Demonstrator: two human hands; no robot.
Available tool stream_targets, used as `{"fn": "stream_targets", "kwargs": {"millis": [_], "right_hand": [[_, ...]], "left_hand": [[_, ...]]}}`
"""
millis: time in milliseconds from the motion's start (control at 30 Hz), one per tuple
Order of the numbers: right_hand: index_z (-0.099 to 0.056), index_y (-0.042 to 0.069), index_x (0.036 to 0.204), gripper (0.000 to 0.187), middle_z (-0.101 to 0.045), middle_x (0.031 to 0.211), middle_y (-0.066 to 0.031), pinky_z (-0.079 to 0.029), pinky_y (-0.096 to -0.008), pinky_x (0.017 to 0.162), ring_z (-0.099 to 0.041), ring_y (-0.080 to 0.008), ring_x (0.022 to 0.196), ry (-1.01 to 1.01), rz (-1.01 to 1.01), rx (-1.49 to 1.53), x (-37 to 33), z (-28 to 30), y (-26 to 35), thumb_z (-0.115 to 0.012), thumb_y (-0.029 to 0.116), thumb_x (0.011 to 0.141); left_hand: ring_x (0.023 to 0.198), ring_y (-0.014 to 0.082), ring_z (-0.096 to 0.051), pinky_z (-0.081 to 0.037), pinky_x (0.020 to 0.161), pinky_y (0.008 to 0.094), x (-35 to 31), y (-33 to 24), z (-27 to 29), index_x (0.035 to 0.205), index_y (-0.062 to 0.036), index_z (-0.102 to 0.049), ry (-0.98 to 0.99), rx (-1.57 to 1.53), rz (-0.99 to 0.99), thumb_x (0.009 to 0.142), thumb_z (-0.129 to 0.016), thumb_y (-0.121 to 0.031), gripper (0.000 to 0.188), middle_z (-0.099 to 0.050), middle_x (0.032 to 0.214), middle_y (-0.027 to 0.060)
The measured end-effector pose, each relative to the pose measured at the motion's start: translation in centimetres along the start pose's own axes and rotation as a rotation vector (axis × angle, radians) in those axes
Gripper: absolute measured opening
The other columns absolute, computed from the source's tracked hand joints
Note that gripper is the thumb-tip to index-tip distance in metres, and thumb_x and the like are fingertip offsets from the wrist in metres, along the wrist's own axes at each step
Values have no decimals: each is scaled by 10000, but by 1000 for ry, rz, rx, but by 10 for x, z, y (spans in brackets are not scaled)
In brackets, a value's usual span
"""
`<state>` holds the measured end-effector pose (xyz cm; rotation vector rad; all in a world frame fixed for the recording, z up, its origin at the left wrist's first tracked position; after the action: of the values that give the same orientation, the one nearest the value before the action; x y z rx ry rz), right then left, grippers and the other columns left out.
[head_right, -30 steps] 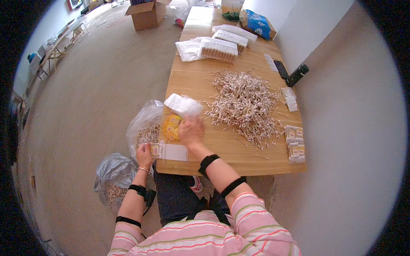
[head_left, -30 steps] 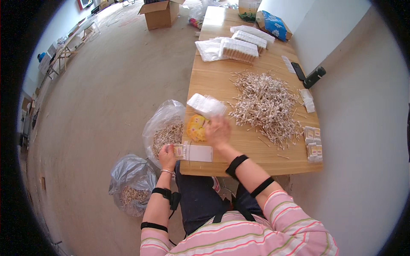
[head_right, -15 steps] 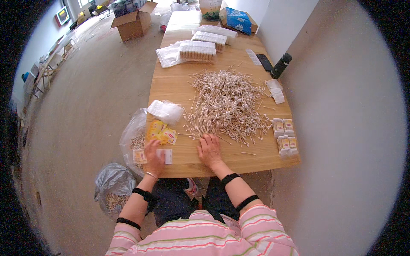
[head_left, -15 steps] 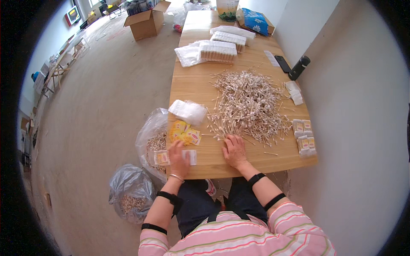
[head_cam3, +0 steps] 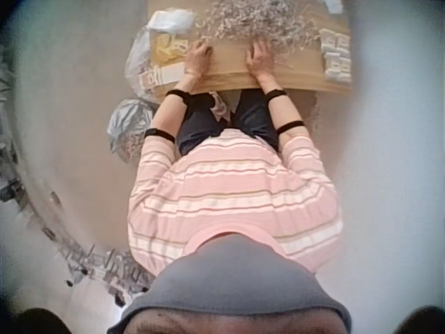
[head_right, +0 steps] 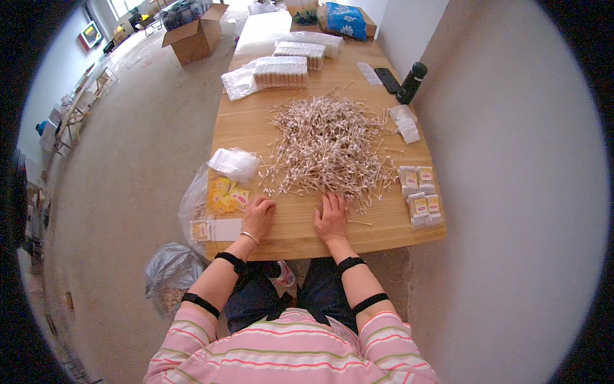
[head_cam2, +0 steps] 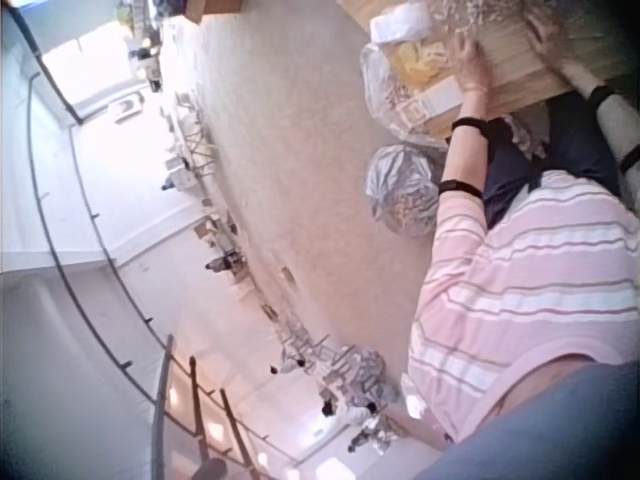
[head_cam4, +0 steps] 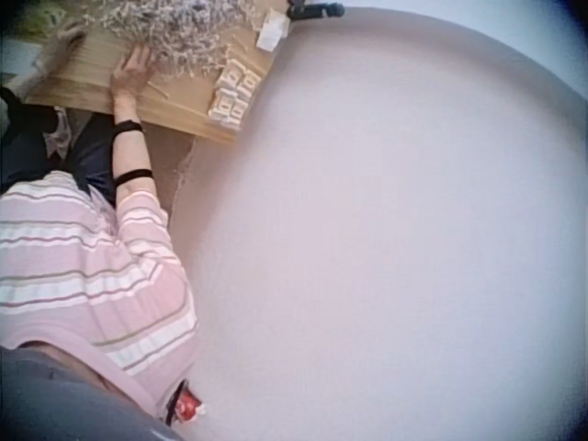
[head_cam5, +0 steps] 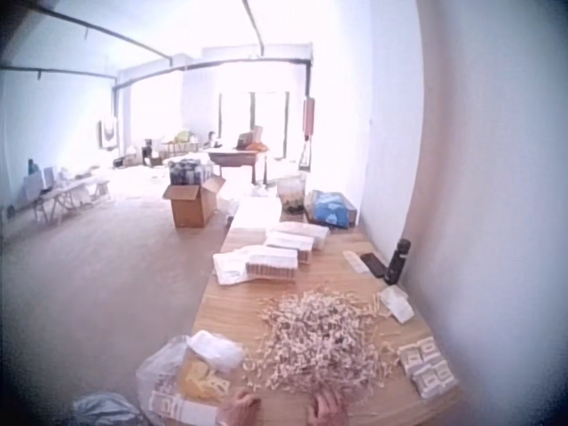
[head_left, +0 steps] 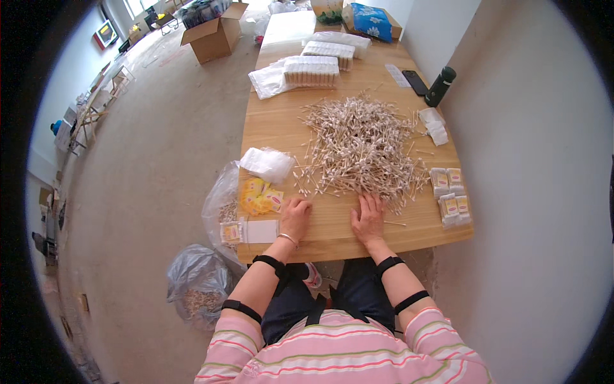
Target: The person is manually aligning and packaging cotton swabs into small plastic bags.
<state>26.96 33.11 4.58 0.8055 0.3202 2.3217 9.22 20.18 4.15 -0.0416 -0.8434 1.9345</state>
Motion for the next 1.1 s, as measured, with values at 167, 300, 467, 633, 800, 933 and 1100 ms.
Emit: {"fn": "stream_targets", "kwargs": {"millis": [167, 300, 467, 633, 800, 933, 1100], "right_hand": [[-587, 65, 1077, 377, -540, 1154, -90, -301, -407, 1016, -423, -277, 1169, -51, -34, -268, 9, 7, 28, -640, 254, 754], [-581, 79, 1062, 413, -537, 1126, -74, -342, -404, 946, -432, -259, 1124, 190, 8, -26, 37, -32, 62, -665, 323, 739], [-582, 99, 1031, 462, -528, 1058, -80, -375, -406, 875, -460, -244, 1037, 325, -127, -161, 79, -72, 104, -685, 436, 733], [-603, 117, 977, 355, -528, 992, -65, -385, -391, 849, -477, -226, 1014, 302, -113, -260, 77, -93, 85, -655, 403, 772], [-660, 162, 844, 121, -562, 897, -12, -377, -393, 815, -507, -222, 930, 149, 58, -78, 47, -75, 62, -621, 248, 767], [-675, 187, 804, 63, -563, 880, 0, -360, -381, 819, -502, -218, 927, 177, 105, 11, 22, -47, 55, -640, 213, 758], [-692, 201, 830, 84, -563, 882, 15, -355, -387, 840, -494, -212, 933, 139, 123, 86, -1, -27, 53, -655, 193, 755]], "left_hand": [[910, 307, -560, -448, 806, 392, -27, -2, -6, 841, -58, -647, -23, -90, -7, 750, -641, -54, 91, -613, 945, 115], [915, 311, -554, -445, 805, 380, -34, -14, -3, 854, -60, -641, -79, -52, -29, 749, -651, -73, 106, -605, 965, 114], [948, 324, -540, -435, 830, 397, -42, -15, -5, 896, -57, -626, -94, 3, -57, 745, -656, -72, 155, -595, 974, 115], [964, 270, -534, -406, 860, 383, -41, -20, -4, 907, -100, -646, -101, -33, -49, 742, -662, -96, 166, -589, 977, 66], [946, 302, -530, -426, 843, 396, -41, -18, 1, 878, -69, -630, -86, -74, -44, 761, -644, -61, 119, -582, 965, 98], [945, 301, -527, -427, 841, 397, -40, -17, 2, 876, -80, -630, -123, -46, -80, 765, -645, -71, 112, -576, 968, 92], [1009, 313, -508, -405, 891, 402, -39, -18, 4, 930, -82, -615, -160, -67, -36, 733, -674, -66, 207, -557, 1045, 110]]}}
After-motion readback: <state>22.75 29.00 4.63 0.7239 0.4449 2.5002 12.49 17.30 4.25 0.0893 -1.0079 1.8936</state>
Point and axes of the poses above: each hand's wrist, its own x-axis towards the middle knuckle, its own z-axis out of the back of the hand, y = z × x, the point moved 3 cm from there along x, towards the middle knuckle
